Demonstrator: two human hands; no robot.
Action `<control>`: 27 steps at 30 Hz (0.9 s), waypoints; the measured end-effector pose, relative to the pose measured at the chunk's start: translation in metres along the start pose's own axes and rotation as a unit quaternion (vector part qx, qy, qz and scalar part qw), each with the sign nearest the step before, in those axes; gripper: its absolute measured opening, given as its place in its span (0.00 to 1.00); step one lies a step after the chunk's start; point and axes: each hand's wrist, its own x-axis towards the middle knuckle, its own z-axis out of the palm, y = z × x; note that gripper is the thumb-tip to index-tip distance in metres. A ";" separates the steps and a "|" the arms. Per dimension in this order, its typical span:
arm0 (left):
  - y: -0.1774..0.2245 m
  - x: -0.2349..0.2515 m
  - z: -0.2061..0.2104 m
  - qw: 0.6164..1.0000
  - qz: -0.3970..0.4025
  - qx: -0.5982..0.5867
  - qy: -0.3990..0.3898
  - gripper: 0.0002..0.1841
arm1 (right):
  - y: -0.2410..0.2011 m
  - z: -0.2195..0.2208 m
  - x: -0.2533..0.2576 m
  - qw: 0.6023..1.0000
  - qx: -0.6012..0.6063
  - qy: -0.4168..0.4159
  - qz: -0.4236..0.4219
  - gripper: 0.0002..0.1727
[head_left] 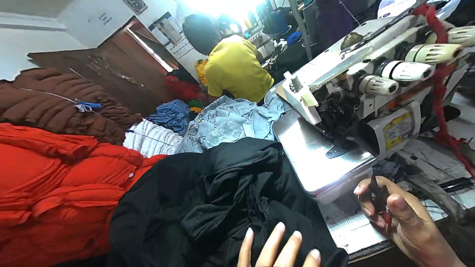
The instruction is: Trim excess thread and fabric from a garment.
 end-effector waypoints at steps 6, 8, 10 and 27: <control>-0.027 -0.009 -0.003 0.995 0.030 -0.043 0.087 0.10 | -0.001 0.002 -0.001 1.000 -0.020 0.002 0.000 0.23; -0.043 -0.010 -0.026 0.989 -0.004 -0.068 0.132 0.10 | -0.001 0.001 -0.001 1.000 -0.014 -0.001 0.005 0.22; -0.066 -0.010 -0.047 0.980 -0.047 -0.102 0.166 0.10 | -0.001 0.001 -0.001 1.000 -0.016 0.000 0.008 0.22; -0.104 -0.024 -0.025 0.897 -0.127 -0.269 0.326 0.12 | -0.018 0.004 -0.005 0.990 -0.095 -0.093 0.038 0.18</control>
